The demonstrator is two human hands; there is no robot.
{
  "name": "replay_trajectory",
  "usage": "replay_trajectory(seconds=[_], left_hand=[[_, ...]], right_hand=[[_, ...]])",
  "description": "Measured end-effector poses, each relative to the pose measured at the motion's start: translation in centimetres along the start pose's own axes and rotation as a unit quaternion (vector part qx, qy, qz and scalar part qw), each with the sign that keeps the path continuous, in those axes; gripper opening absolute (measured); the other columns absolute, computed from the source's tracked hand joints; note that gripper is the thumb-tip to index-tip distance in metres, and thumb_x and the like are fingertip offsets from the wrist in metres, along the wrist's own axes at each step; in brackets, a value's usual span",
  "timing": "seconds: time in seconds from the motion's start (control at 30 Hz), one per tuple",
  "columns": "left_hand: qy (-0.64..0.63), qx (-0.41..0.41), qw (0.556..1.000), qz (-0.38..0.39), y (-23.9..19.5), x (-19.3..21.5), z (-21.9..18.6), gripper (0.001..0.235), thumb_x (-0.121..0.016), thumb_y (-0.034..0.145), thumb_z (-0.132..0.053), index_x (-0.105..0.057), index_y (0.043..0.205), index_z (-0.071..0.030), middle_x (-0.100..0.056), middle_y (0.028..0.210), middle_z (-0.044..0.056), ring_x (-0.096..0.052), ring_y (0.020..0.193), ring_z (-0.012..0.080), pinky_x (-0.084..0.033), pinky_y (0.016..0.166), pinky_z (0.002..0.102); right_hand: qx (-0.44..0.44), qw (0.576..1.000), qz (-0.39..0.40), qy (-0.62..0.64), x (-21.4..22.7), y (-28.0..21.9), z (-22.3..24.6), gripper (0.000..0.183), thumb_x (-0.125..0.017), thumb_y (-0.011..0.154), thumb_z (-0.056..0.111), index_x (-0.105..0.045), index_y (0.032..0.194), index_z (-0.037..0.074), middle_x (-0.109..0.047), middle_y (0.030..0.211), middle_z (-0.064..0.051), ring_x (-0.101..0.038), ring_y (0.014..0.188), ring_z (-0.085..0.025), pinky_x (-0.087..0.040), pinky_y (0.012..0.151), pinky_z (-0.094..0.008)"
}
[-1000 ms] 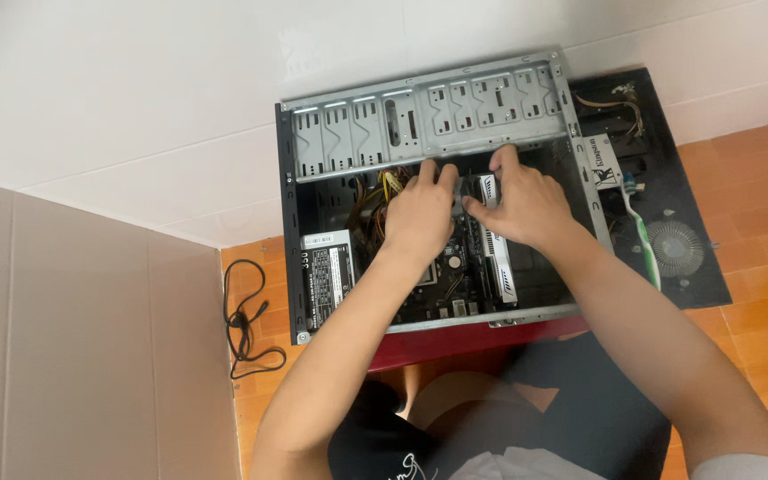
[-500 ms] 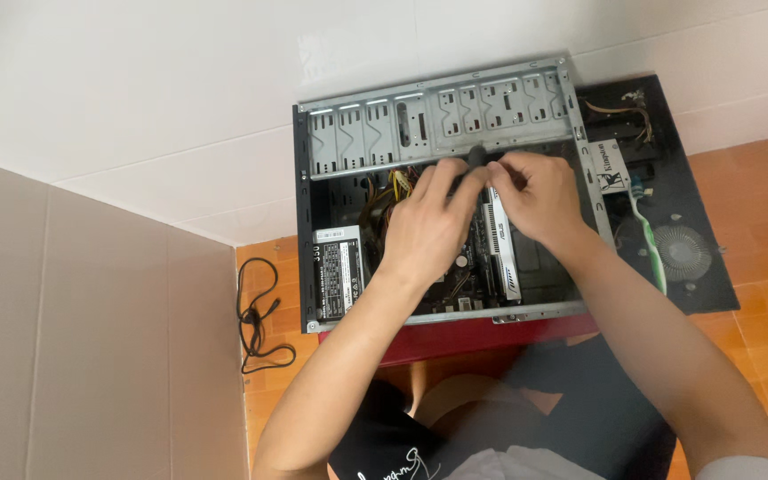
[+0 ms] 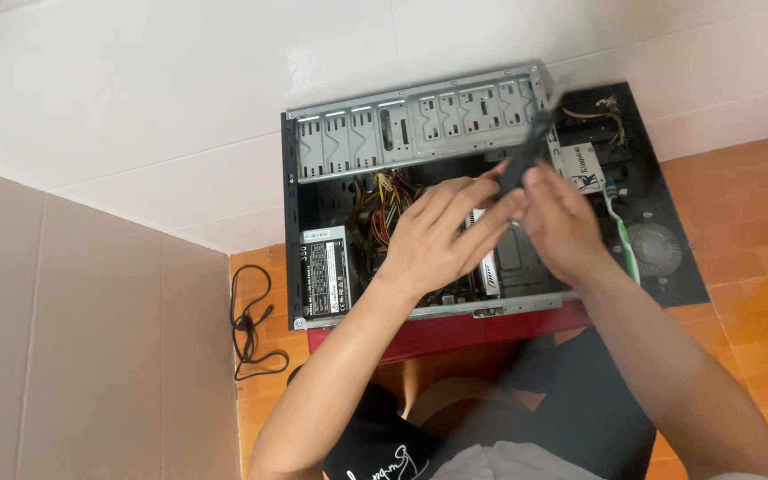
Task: The person cleans the interior of a desktop computer case using a toothbrush. They brush the motherboard, power supply, and other internal components to remove dust.
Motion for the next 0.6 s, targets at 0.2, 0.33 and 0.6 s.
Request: replay_trajectory(seconds=[0.2,0.33,0.6], left_hand=[[0.023,0.120,0.980,0.155,-2.2,0.1,5.8,0.033,-0.065,0.096,-0.018,-0.060,0.128,-0.012,-0.065,0.126,0.012,-0.065,0.115,0.0303,-0.057,0.101,0.050],[0.151,0.282,0.922,0.220,-8.6,1.3,12.9,0.047,-0.050,0.100,-0.046,-0.062,0.134,-0.016,-0.059,0.136,0.013,-0.048,0.130,0.0380,-0.042,0.106,0.060],[0.194,0.346,0.861,0.318,-14.5,-0.6,14.7,0.054,-0.063,0.092,-0.055,-0.065,0.132,-0.019,-0.068,0.122,0.010,-0.050,0.125,0.0382,-0.035,0.105,0.055]], right_hand=[[-0.034,0.909,-0.095,-0.403,8.3,-1.6,7.0,0.026,-0.028,0.119,0.028,-0.044,0.120,0.008,-0.074,0.111,-0.011,-0.073,0.074,-0.022,-0.049,0.069,-0.029],[-0.103,0.792,-0.135,-0.586,22.8,-2.9,2.9,0.026,-0.045,0.118,0.022,-0.057,0.130,0.003,-0.076,0.102,-0.008,-0.072,0.080,-0.025,-0.049,0.076,-0.043],[-0.229,0.494,-0.147,-0.826,33.3,-1.9,-5.5,0.056,-0.046,0.113,0.062,-0.080,0.117,0.018,-0.080,0.102,-0.018,-0.077,0.096,-0.040,-0.061,0.068,-0.050]])
Point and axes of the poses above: each hand's wrist, its own y-axis towards the middle knuckle, its own x-axis out of the back of the hand, z = x × y, the point moved 9 cm from there along y, towards the middle knuckle
